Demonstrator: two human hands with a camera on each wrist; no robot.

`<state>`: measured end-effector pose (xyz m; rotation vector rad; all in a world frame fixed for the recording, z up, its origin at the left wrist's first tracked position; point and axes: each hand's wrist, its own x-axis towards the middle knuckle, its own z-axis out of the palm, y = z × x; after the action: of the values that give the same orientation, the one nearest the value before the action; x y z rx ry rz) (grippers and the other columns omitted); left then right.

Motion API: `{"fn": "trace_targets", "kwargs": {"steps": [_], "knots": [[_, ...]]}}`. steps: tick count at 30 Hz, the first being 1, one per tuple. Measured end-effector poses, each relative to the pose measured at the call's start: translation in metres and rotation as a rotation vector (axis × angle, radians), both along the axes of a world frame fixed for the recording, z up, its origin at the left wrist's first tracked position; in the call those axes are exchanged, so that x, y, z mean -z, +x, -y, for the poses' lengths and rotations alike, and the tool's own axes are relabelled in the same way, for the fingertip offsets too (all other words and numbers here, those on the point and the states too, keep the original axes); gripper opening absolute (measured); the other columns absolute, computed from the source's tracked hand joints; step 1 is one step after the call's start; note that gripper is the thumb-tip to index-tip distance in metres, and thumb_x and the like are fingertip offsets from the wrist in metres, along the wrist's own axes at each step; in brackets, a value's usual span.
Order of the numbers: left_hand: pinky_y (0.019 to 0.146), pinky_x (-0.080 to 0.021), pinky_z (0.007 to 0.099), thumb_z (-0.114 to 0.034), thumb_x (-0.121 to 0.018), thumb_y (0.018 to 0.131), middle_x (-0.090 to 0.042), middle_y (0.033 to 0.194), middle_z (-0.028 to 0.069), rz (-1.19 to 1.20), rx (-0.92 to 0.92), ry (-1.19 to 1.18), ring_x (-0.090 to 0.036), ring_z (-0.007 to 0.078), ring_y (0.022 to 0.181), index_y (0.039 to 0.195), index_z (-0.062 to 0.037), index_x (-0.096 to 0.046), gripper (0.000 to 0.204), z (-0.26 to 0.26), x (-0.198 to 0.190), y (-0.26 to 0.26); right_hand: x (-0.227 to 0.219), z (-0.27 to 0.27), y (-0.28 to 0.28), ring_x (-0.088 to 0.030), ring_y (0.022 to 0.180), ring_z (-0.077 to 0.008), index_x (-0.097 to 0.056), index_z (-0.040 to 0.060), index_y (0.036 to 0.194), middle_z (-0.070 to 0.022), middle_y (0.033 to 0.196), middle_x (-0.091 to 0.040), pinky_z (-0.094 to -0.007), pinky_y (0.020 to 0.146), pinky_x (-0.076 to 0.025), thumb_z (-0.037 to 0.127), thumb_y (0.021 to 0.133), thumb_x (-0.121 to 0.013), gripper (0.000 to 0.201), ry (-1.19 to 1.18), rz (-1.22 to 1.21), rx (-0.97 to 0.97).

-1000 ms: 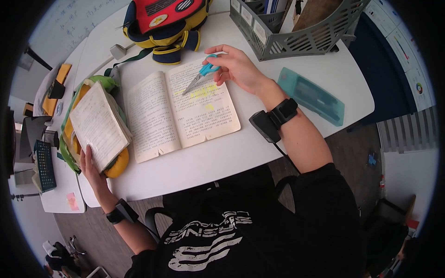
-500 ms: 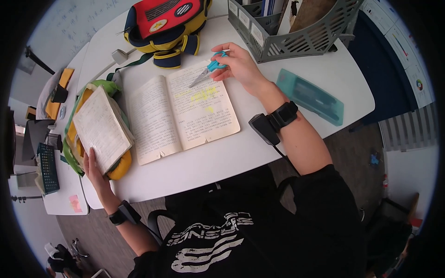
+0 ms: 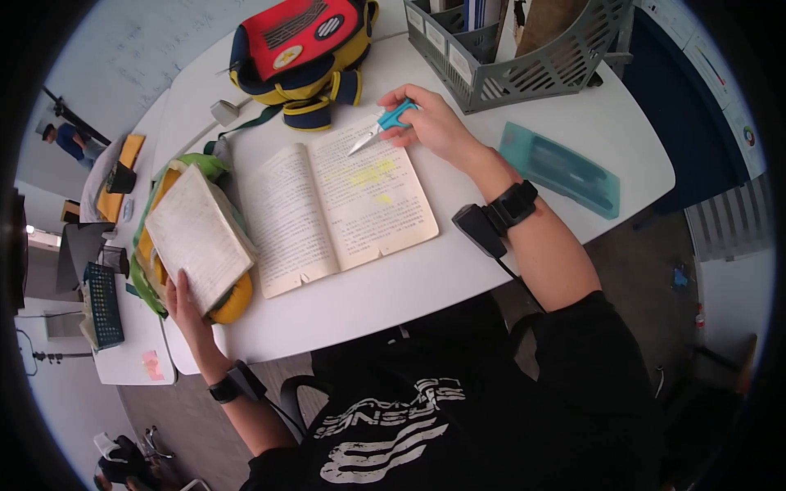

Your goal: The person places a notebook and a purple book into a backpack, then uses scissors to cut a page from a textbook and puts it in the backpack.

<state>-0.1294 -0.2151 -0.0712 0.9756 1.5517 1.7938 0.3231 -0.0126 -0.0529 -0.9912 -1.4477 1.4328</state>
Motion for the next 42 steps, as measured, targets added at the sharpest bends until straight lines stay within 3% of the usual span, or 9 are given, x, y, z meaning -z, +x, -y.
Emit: {"fn": "trace_targets", "kwargs": {"steps": [11,13,14,24,30,32,36,38,42], "knots": [[0.091,-0.046,0.0253,-0.02,-0.054,0.105,-0.064,0.115,0.0095,-0.365,-0.096,0.172,-0.059,0.0108,0.103,0.135,0.0036,-0.048,0.039,0.009,-0.065,0.053,0.004,0.004,0.0,-0.071,0.09,-0.0212,-0.061,-0.0013,0.109,-0.0129,0.104,-0.065,-0.033,0.077,-0.059,-0.005,0.09,-0.048,0.023,0.039,0.139,0.136],[0.093,-0.044,0.0244,-0.02,-0.054,0.105,-0.064,0.115,0.0099,-0.284,-0.038,0.249,-0.058,0.0097,0.105,0.134,0.0039,-0.047,0.038,0.006,-0.076,0.059,0.005,0.002,0.006,-0.071,0.088,-0.0232,-0.063,-0.0004,0.101,-0.0111,0.091,-0.069,-0.0344,0.078,-0.056,-0.005,0.087,-0.056,0.017,0.446,0.517,0.227],[0.093,-0.044,0.0244,-0.02,-0.054,0.105,-0.064,0.115,0.0099,-0.289,-0.052,0.251,-0.058,0.0097,0.105,0.134,0.0039,-0.047,0.038,0.002,-0.08,0.062,0.007,0.001,0.006,-0.069,0.084,-0.0274,-0.062,0.0,0.094,-0.0119,0.086,-0.069,-0.0367,0.078,-0.052,-0.005,0.083,-0.062,0.012,0.521,0.492,0.265],[0.094,-0.042,0.0241,-0.017,-0.053,0.105,-0.063,0.115,0.0068,-0.336,0.01,0.377,-0.057,0.0089,0.104,0.128,0.0035,-0.051,0.031,-0.028,-0.094,0.119,-0.005,0.005,0.01,-0.066,0.074,-0.0297,-0.06,-0.0008,0.094,-0.0153,0.081,-0.066,-0.0386,0.071,-0.051,-0.001,0.082,-0.07,0.016,0.476,0.502,0.314],[0.1,-0.04,0.0262,-0.014,-0.052,0.105,-0.059,0.124,0.0097,-0.339,0.113,0.369,-0.055,0.0109,0.112,0.134,0.0039,-0.046,0.035,-0.032,-0.099,0.142,-0.005,0.007,0.013,-0.069,0.074,-0.0293,-0.067,-0.0029,0.102,-0.0191,0.079,-0.068,-0.0356,0.071,-0.053,0.001,0.082,-0.073,0.021,0.586,0.713,0.323],[0.101,-0.04,0.0268,-0.014,-0.051,0.105,-0.058,0.127,0.0115,-0.306,0.198,0.351,-0.054,0.0115,0.115,0.137,0.0042,-0.04,0.038,-0.035,-0.102,0.151,-0.014,0.01,0.009,-0.071,0.082,-0.0174,-0.066,-0.0061,0.099,-0.0139,0.086,-0.072,-0.0289,0.071,-0.056,0.004,0.086,-0.074,0.018,0.339,0.65,0.339],[0.099,-0.041,0.0241,-0.017,-0.051,0.106,-0.062,0.123,0.009,-0.218,0.191,0.397,-0.055,0.0093,0.111,0.135,0.004,-0.045,0.036,-0.045,-0.095,0.165,-0.011,0.009,0.001,-0.073,0.089,-0.0198,-0.067,-0.0051,0.098,-0.0144,0.092,-0.074,-0.0293,0.076,-0.056,0.009,0.091,-0.071,0.016,0.254,0.261,0.194],[0.099,-0.041,0.0239,-0.017,-0.051,0.106,-0.061,0.122,0.0089,-0.238,0.196,0.366,-0.055,0.0092,0.111,0.134,0.0041,-0.045,0.036,-0.048,-0.095,0.173,-0.024,0.022,-0.007,-0.073,0.095,-0.0215,-0.068,-0.0029,0.097,-0.0136,0.108,-0.073,-0.0285,0.08,-0.057,0.014,0.098,-0.064,0.017,0.128,-0.096,-0.034],[0.1,-0.04,0.0242,-0.016,-0.05,0.106,-0.061,0.123,0.0096,-0.288,0.212,0.336,-0.054,0.0094,0.112,0.134,0.0046,-0.044,0.035,-0.056,-0.088,0.184,-0.027,0.03,-0.017,-0.072,0.1,-0.0253,-0.069,-0.0016,0.097,-0.0169,0.116,-0.07,-0.0308,0.084,-0.057,0.015,0.102,-0.059,0.02,0.086,-0.232,-0.135]]}}
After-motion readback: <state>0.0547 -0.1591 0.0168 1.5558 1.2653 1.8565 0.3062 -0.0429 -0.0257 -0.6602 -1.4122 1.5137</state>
